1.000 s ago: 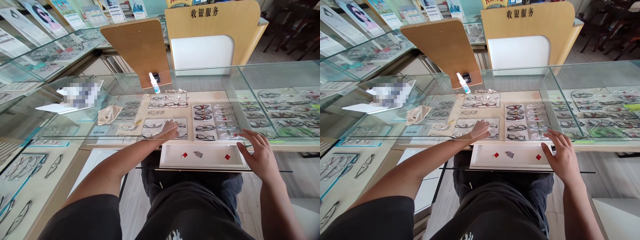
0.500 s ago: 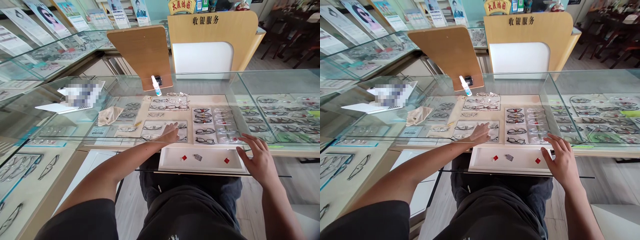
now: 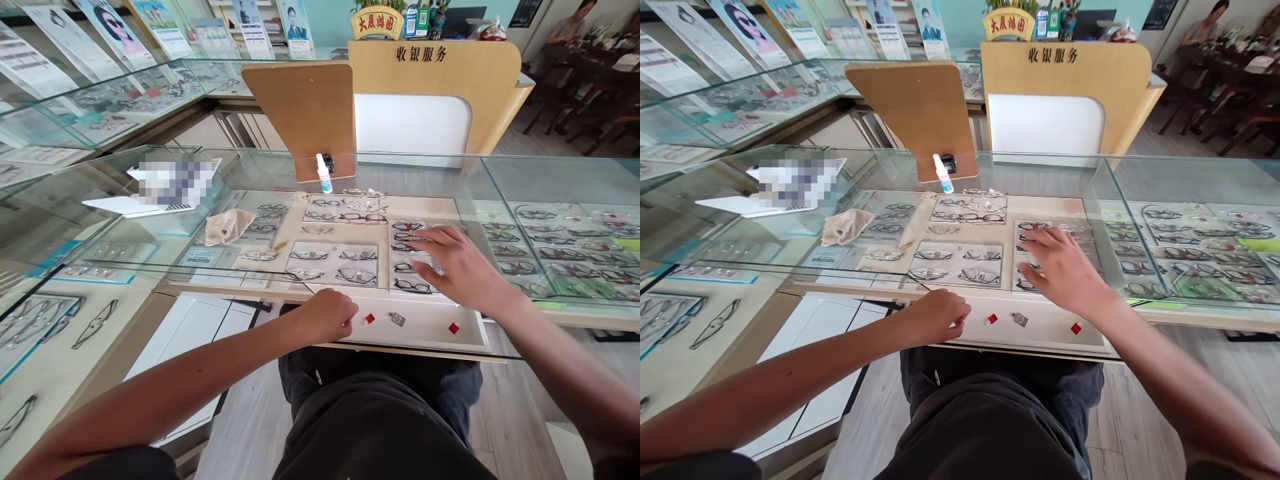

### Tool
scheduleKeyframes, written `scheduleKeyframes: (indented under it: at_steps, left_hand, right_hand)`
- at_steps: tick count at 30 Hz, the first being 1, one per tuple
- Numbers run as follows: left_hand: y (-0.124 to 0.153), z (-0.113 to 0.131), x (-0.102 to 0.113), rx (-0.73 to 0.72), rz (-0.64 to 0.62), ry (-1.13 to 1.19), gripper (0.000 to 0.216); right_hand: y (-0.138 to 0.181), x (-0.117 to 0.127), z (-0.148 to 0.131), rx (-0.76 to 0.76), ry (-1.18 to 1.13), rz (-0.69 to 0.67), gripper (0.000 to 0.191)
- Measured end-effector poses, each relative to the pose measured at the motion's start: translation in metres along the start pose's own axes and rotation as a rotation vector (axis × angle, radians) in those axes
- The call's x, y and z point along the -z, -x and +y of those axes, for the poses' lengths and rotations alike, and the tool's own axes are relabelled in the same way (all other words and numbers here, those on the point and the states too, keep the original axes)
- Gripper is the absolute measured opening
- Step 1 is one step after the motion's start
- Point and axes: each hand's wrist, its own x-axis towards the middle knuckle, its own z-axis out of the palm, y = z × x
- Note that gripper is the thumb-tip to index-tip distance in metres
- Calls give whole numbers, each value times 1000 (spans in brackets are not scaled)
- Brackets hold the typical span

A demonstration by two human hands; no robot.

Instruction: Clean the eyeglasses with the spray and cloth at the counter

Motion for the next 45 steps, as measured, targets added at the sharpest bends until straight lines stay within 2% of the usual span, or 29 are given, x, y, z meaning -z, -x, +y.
scheduleKeyframes:
  at_steps: [3,6,9,13,17,19,20,23,25,26,29,33,36,39,41,45]
  left_hand:
    - [10,-2,4,-23,75,90,6]
    - [23,-6,0,-8,135,171,6]
    - [39,-12,-11,23,258,217,7]
    - [54,-18,-30,-8,414,437,12]
    - [57,-18,-45,-72,551,591,13]
    - [57,-17,-49,-94,602,566,14]
    - [57,-16,-50,-96,617,549,14]
    - [56,-15,-52,-46,647,522,15]
    - [56,-14,-52,1,667,534,16]
    - [56,-14,-52,18,682,544,16]
    - [56,-12,-52,52,736,530,16]
    - [58,-9,-53,95,734,420,16]
    - [59,-5,-55,209,793,283,14]
    - [58,0,-60,356,879,149,40]
    - [56,3,-62,413,882,91,58]
    - [51,4,-65,448,791,13,81]
  right_hand:
    - [-67,-20,-13,98,32,-122,43]
    - [-117,-42,-21,120,106,-251,45]
    - [-144,-59,-25,80,176,-333,42]
    - [-156,-68,-29,20,210,-341,37]
    - [-139,-49,-41,27,151,-326,34]
    - [-118,-26,-54,98,-39,-310,31]
    - [-104,-13,-61,142,-164,-347,33]
    - [-57,22,-81,137,-435,-617,46]
    - [-26,30,-88,81,-517,-798,53]
    - [-13,27,-90,67,-551,-840,55]
    - [18,-11,-92,-25,-526,-823,62]
    - [23,-97,-90,-148,-317,-738,71]
    - [2,-159,-82,-205,-101,-615,77]
    - [-32,-206,-71,-235,29,-436,78]
    - [-55,-228,-63,-262,51,-325,80]
    - [-94,-261,-49,-276,68,-237,82]
